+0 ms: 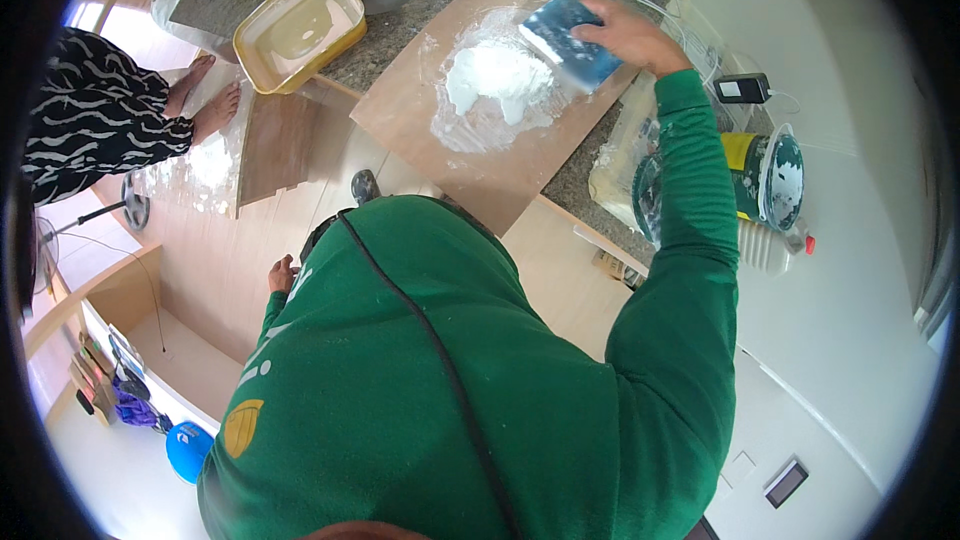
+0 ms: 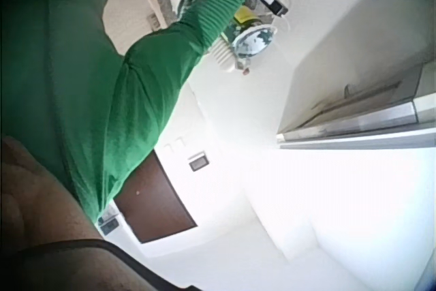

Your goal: The person uses a putty knife to scoop a white paste from a bucket and spread it onto a flat surface. They repeatedly transfer the compound between two metal trowels and smooth it on the work surface.

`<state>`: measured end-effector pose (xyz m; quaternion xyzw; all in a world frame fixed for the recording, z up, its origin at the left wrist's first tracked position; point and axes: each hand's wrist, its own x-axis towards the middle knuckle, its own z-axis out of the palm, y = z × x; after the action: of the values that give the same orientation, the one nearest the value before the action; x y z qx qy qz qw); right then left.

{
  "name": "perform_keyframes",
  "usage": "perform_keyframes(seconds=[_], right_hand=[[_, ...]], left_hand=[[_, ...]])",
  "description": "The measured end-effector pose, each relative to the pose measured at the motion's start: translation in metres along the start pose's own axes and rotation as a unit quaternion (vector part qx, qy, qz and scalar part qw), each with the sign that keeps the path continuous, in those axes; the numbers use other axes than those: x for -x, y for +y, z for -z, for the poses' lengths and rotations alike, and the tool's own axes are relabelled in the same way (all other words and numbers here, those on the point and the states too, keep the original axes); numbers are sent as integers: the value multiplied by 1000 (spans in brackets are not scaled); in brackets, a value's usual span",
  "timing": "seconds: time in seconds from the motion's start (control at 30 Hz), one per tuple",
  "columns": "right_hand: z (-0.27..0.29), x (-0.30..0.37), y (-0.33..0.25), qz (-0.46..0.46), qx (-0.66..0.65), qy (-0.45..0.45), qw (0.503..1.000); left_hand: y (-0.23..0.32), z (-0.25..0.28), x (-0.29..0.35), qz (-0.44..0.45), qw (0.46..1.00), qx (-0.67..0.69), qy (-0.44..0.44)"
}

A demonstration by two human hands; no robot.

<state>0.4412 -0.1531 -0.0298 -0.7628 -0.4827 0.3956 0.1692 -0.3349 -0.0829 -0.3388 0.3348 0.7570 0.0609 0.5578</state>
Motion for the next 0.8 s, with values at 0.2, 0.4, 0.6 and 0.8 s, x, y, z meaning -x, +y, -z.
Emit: perform_keyframes(seconds=[0.2, 0.4, 0.6, 0.8], right_hand=[[19, -46, 50, -57, -79, -35, 995], [1, -130, 14, 55, 75, -105, 990], [-30, -153, -89, 94, 299, -260, 913], [-38, -93, -120, 151, 356, -215, 897]], left_hand=[[-3, 3, 14, 6, 999, 22, 30], [-12, 2, 35, 8, 999, 19, 41], [-47, -4, 34, -31, 999, -10, 19], [-40, -10, 14, -32, 999, -18, 0]])
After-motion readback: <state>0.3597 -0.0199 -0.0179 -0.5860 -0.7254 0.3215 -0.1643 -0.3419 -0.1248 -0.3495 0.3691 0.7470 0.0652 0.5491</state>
